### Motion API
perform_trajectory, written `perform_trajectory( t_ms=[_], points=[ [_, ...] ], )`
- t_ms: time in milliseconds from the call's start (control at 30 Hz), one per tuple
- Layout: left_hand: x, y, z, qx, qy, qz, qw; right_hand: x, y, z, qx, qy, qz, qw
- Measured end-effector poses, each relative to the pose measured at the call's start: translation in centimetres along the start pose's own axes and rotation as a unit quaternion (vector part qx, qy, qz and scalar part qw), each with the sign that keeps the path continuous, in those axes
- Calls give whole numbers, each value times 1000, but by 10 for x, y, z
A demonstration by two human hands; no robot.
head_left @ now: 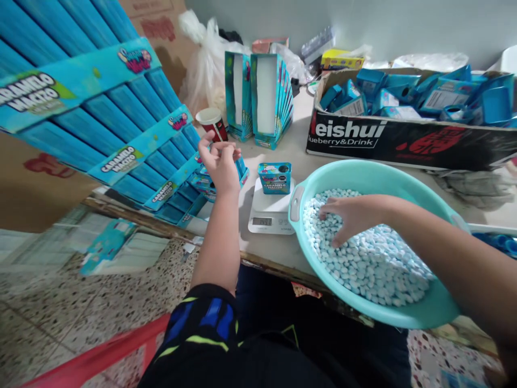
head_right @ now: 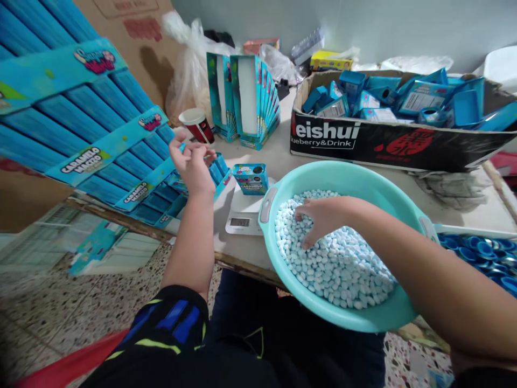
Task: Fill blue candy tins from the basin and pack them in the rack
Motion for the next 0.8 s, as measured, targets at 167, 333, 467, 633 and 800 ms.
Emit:
perform_trajectory(
  t_ms=[167,333,467,633,800],
  points=[
    [1,-1,0,12,9,2,1000,8,0,0,31,4,19,999],
    [1,-21,-7,107,36,13,993,3,6,-5,23,20,43,999],
    [-8,-52,-31,293,17,40,955,-22,19,-9,-26,-24,23,999],
    [15,-59,-56,424,87,138,891,-37,26,-17,-8,-57,82,995],
    [-5,-69,-56,425,-14,261,867,-44,42,-15,-92,-39,62,993]
  ],
)
Point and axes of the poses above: each hand's wrist, its own z-axis towards the middle knuckle, its own y-axis out of the back of the hand, x = y × z, the point moved 10 cm from there along z, towards the middle knuckle, and after that the axes turned 3 degrees about z, right-handed, at the moved point
